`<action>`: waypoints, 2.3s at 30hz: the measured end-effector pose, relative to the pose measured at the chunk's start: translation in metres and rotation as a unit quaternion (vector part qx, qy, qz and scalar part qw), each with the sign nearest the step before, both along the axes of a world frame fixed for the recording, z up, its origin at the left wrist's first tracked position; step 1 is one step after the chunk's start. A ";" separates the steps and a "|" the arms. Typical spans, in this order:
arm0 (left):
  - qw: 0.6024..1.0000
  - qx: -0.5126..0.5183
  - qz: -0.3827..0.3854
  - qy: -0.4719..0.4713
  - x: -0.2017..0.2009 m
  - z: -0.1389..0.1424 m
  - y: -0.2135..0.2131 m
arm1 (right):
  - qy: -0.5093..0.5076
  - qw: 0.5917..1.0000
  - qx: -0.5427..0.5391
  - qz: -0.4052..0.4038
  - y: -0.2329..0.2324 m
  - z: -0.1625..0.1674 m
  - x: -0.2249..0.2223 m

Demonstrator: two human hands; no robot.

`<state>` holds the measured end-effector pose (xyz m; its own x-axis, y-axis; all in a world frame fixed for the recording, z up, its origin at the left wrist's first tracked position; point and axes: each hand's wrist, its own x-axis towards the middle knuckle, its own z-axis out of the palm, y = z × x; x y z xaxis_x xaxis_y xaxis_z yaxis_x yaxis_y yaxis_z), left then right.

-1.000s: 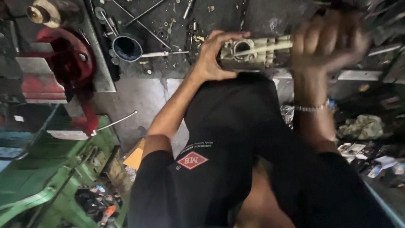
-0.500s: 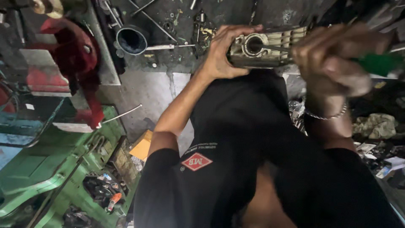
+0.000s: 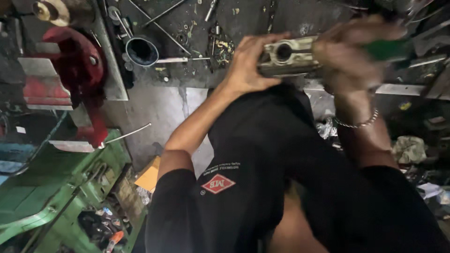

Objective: The person cleans a metallic mechanical part on a cluttered workbench using a screwdriver and a rag. They scrape the surface and wipe away debris repeatedly.

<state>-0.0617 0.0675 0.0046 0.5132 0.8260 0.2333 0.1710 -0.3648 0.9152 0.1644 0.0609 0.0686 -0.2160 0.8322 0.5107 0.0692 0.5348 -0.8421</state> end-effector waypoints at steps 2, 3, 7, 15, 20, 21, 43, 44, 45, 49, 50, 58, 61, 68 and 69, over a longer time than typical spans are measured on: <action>0.999 -0.021 0.008 0.035 0.015 0.007 -0.006 | -0.146 0.984 0.061 -0.075 -0.008 -0.011 0.004; 0.998 -0.024 0.017 0.061 0.023 0.009 -0.009 | -0.142 0.980 0.071 -0.118 -0.013 -0.014 0.010; 0.996 -0.010 0.078 0.048 0.036 0.014 -0.013 | -0.049 0.980 0.074 -0.180 -0.028 0.005 0.074; 0.979 -0.116 0.167 0.032 0.029 0.019 -0.007 | 0.182 0.977 0.098 0.053 -0.052 0.031 0.072; 0.968 -0.133 0.205 -0.049 0.024 0.012 0.007 | 0.195 0.967 0.139 0.086 -0.047 0.049 0.059; 0.966 -0.133 0.216 -0.047 0.023 0.011 0.009 | 0.198 0.960 0.172 0.100 -0.045 0.060 0.060; 0.955 -0.115 0.271 -0.045 0.025 0.012 -0.013 | 0.157 0.944 0.135 0.255 0.020 0.077 0.014; 0.955 -0.112 0.272 -0.043 0.024 0.013 -0.013 | 0.185 0.940 0.161 0.236 0.014 0.082 0.012; 0.955 -0.112 0.271 -0.042 0.024 0.014 -0.013 | 0.194 0.943 0.151 0.224 0.013 0.078 0.005; 0.960 -0.097 0.259 -0.035 0.024 0.013 -0.013 | 0.188 0.958 -0.032 0.216 0.030 0.047 -0.031; 0.960 -0.104 0.257 -0.052 0.025 0.012 -0.013 | 0.194 0.956 0.002 0.220 0.030 0.053 -0.024; 0.955 -0.133 0.229 -0.136 0.015 0.006 -0.010 | 0.183 0.956 -0.031 0.227 0.036 0.052 -0.037; 0.958 -0.115 0.222 -0.141 0.013 0.005 -0.010 | 0.203 0.948 0.060 0.236 0.033 0.066 -0.012; 0.963 -0.150 0.210 -0.081 0.006 -0.004 -0.015 | 0.176 0.946 -0.016 0.272 0.019 0.018 0.032; 0.952 -0.203 0.199 -0.118 0.002 -0.006 -0.013 | 0.178 0.946 -0.034 0.269 0.017 0.008 0.036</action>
